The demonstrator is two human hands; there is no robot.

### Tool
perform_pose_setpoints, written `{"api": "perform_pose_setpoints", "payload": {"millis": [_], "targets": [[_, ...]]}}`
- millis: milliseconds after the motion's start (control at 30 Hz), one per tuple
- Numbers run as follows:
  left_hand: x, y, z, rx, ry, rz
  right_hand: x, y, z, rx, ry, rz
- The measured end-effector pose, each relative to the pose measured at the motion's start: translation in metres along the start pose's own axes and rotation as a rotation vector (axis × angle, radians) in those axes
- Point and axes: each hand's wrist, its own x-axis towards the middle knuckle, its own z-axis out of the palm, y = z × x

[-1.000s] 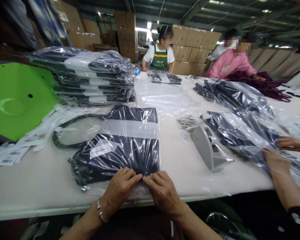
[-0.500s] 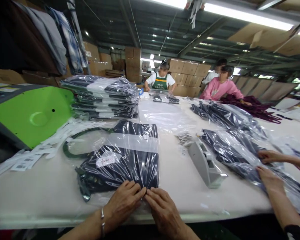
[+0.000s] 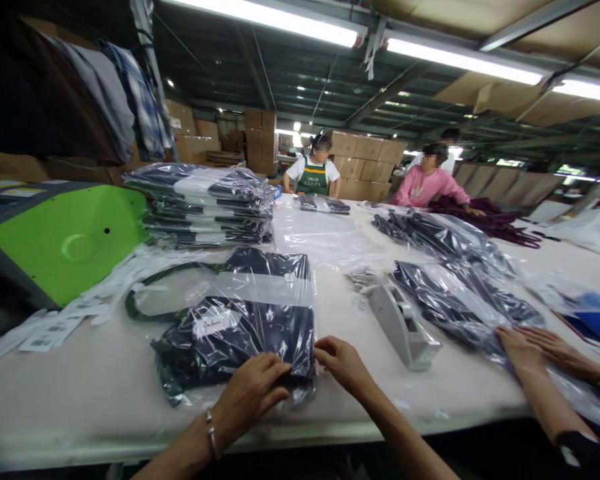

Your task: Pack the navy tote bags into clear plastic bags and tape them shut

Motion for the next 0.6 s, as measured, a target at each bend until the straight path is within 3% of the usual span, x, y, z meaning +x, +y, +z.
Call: {"api": "perform_pose_setpoints", "payload": {"millis": [200,433,600], "targets": [[0.012,0.012,0.005,0.043,0.021,0.045,-0.043,0.021,0.006,0.083,-0.069,0.055],[0.031,-0.001,0.006,-0.086,-0.018,0.005,-0.052,0.024,0.029,0.012,0.069,0.022],[0.033,-0.003,-0.002,-0.113,-0.056,0.022,-0.047,0.019,0.039,-0.186,0.177,-0.068]]}}
